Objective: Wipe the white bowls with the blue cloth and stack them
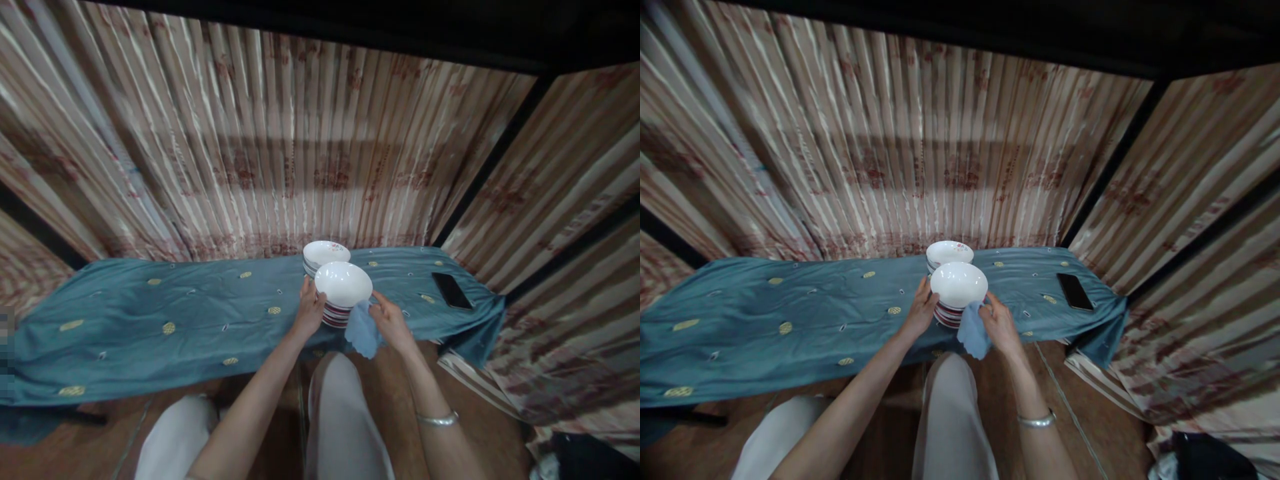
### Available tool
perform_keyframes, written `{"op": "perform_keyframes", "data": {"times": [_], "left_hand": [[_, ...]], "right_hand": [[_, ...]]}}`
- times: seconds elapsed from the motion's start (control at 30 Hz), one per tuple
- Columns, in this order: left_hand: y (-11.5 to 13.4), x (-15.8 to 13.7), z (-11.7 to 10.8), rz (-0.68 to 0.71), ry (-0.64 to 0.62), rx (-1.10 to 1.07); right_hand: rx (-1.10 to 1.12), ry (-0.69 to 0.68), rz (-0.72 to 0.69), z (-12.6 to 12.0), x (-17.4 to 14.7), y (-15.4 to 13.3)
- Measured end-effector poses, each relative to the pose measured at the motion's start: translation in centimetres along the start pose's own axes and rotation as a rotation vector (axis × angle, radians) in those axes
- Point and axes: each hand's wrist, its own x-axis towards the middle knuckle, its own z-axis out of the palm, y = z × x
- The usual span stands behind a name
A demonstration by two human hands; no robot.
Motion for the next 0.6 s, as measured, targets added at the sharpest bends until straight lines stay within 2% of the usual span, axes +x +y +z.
{"op": "perform_keyframes", "data": {"times": [0.1,0.3,0.5,0.6], "left_hand": [[0.0,-0.1,0.1,-0.019,-0.01,-0.042],[0.1,0.0,0.5,-0.184,0.061,-0.156],[0.4,-0.1,0.6,-0.145,0.017,-0.3],[0.4,-0.4,0.4,-0.212,0.035,-0.319]], "right_hand": [[0.01,-0.007,0.012,0.1,-0.2,-0.1],[0.028,0.003,0.053,0.3,-0.5,-0.5],[0.057,0.034,0.082,0.5,-0.8,-0.3],[0.108,0.053,0.132,0.4,-1.5,-0.3]]}}
